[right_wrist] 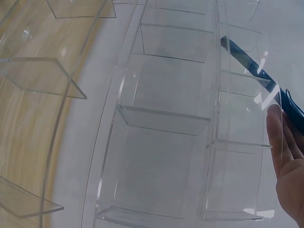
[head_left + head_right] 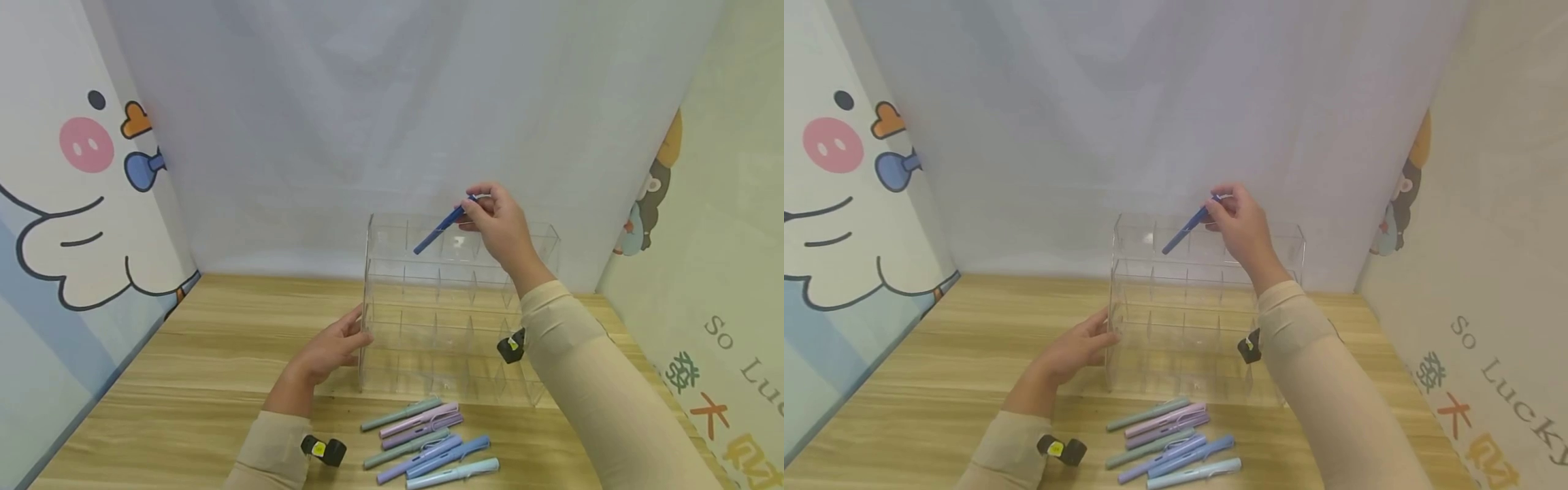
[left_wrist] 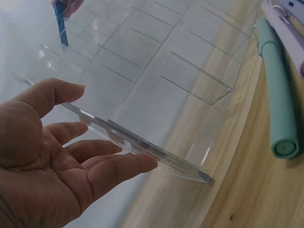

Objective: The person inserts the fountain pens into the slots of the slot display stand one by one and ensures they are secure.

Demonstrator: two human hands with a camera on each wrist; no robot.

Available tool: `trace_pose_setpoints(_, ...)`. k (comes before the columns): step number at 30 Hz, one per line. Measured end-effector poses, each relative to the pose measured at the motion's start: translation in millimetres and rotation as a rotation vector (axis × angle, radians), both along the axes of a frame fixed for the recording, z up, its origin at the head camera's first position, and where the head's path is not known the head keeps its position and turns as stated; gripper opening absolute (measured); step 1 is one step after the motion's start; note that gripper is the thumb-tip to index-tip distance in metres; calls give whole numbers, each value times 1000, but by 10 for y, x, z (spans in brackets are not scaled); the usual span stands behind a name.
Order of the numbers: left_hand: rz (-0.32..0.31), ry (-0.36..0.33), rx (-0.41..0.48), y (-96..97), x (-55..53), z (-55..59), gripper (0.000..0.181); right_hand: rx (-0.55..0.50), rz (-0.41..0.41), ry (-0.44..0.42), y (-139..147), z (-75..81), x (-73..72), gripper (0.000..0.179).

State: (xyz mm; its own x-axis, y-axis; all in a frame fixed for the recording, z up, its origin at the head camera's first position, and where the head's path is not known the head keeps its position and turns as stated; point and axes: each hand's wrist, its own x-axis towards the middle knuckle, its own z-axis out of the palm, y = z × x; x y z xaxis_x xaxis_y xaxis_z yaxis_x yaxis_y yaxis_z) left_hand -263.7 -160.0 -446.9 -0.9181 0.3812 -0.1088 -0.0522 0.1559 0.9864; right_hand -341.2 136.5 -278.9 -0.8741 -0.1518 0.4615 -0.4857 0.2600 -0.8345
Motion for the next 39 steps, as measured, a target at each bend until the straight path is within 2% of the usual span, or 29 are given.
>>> trace_pose_setpoints(19, 3, -2, 4, 2, -2, 3, 70, 110, -44, 5, 26, 0, 29, 31)
trace_pose_setpoints(32, -17, 2, 8, 2, -29, -3, 70, 123, -52, 19, 59, -28, -7, 31)
trace_pose_setpoints(39, -17, 2, 1, 8, -30, -10, 70, 159, -80, 42, 121, 3, 42, 46)
